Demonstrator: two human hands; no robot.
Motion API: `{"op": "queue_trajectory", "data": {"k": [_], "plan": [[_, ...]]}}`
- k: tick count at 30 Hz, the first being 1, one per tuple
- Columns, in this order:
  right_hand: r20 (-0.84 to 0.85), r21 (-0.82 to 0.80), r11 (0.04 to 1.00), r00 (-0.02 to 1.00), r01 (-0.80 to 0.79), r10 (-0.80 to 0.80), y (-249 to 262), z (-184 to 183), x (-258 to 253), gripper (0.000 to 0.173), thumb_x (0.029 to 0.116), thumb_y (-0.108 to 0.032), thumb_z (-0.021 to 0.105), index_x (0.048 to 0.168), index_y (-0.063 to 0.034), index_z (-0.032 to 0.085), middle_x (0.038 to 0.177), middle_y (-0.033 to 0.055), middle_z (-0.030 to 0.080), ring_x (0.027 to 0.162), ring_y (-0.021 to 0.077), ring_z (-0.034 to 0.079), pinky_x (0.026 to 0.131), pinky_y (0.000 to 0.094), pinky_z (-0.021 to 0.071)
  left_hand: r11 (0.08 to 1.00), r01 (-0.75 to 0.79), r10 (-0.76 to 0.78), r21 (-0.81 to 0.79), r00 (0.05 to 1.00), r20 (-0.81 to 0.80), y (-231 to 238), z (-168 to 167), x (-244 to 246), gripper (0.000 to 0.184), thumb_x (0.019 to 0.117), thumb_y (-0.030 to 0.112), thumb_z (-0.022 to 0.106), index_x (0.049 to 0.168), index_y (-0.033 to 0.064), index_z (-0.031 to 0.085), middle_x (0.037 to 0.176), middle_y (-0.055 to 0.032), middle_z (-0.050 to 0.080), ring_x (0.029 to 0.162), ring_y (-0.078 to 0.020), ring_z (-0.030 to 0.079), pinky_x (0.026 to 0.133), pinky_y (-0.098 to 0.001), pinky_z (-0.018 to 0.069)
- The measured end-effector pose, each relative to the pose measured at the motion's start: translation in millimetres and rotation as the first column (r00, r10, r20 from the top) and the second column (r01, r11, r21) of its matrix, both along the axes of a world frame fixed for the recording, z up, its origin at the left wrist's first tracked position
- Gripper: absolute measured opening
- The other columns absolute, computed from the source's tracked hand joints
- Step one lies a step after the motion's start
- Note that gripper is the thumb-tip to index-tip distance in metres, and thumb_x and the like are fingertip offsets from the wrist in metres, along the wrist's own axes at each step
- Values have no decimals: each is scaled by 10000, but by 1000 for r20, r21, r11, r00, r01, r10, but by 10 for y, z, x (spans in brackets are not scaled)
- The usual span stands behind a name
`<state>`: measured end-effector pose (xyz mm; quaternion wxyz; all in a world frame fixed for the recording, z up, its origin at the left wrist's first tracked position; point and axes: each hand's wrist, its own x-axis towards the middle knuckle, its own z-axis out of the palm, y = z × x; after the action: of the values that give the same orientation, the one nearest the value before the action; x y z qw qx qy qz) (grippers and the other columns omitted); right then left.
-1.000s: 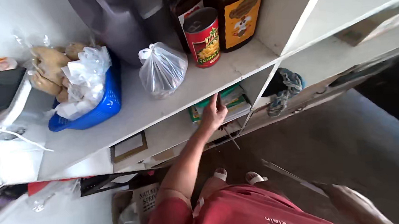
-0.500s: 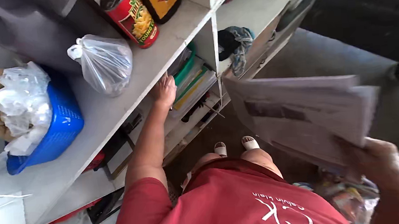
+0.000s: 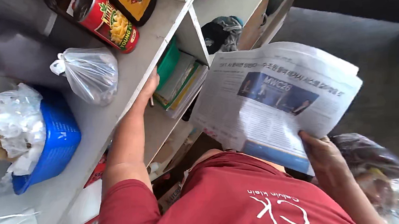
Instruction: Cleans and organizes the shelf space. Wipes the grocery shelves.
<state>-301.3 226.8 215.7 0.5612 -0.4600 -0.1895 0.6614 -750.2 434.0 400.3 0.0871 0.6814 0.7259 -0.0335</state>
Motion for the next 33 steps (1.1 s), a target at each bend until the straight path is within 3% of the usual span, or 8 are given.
{"op": "queue_trajectory", "data": {"k": [6, 12, 16, 18, 21, 23, 29, 33], "plan": [[78, 33, 982, 980, -187, 184, 216, 209, -298, 233, 914, 6, 533, 1046, -141, 656, 891, -60, 772, 795, 44, 734, 762, 246, 627, 983, -183, 179, 21, 976, 120, -19, 43, -45, 415, 1083, 132, 459, 1445, -69, 486, 1457, -311, 516, 1407, -417, 470, 1176, -549, 333], [-52, 95, 969, 971, -228, 233, 517, 369, -714, 241, 928, -6, 528, 1071, -145, 663, 896, -32, 773, 796, 68, 737, 769, 268, 631, 988, -137, 117, 66, 962, 246, -96, -6, -265, 432, 1076, 162, 479, 1443, -65, 492, 1442, -303, 531, 1389, -400, 488, 1170, -538, 351], [-81, -99, 969, 972, -226, 219, 502, -84, -1177, 189, 1005, 2, 505, 1186, -14, 559, 922, 74, 747, 819, 178, 745, 780, 382, 644, 983, -171, 150, 67, 958, 243, -46, -82, -334, 447, 1067, 196, 501, 1434, -58, 502, 1423, -307, 544, 1369, -413, 503, 1152, -561, 367], [-26, -214, 945, 968, -248, 248, 457, -319, -1331, 229, 1015, -3, 515, 1243, 16, 526, 953, 99, 732, 835, 187, 742, 768, 385, 643, 981, -181, 157, 70, 953, 257, -27, -116, -368, 445, 1067, 197, 503, 1423, -71, 505, 1413, -319, 544, 1365, -418, 503, 1150, -564, 367], [25, -161, 951, 962, -264, 271, 395, -447, -1462, 208, 1008, -7, 515, 1210, 17, 558, 962, 89, 739, 848, 174, 743, 782, 373, 642, 983, -166, 144, 81, 964, 225, -9, -141, -406, 416, 1062, 199, 516, 1385, -64, 539, 1379, -319, 566, 1338, -425, 524, 1130, -579, 382], [20, -103, 965, 969, -242, 245, 391, -334, -1492, 190, 1001, 1, 509, 1176, 12, 582, 940, 78, 743, 831, 168, 742, 778, 369, 640, 984, -148, 124, 95, 968, 219, -15, -151, -440, 405, 1059, 197, 519, 1367, -65, 550, 1359, -321, 577, 1320, -425, 538, 1118, -574, 393], [-105, -105, 981, 983, -162, 151, 371, 507, -1430, 185, 997, 42, 468, 1149, -12, 559, 913, 75, 751, 803, 174, 752, 759, 368, 649, 982, -171, 151, 83, 968, 200, -14, -137, -464, 406, 1058, 216, 525, 1365, -47, 562, 1352, -308, 588, 1303, -408, 555, 1111, -567, 397], [-131, -113, 984, 984, -135, 119, 471, 475, -1737, 199, 1017, 23, 470, 1205, -8, 526, 930, 84, 738, 828, 185, 745, 779, 384, 646, 980, -176, 157, 87, 968, 195, -14, -146, -452, 420, 1060, 248, 520, 1363, -40, 559, 1352, -299, 589, 1306, -401, 551, 1108, -566, 397]]}}
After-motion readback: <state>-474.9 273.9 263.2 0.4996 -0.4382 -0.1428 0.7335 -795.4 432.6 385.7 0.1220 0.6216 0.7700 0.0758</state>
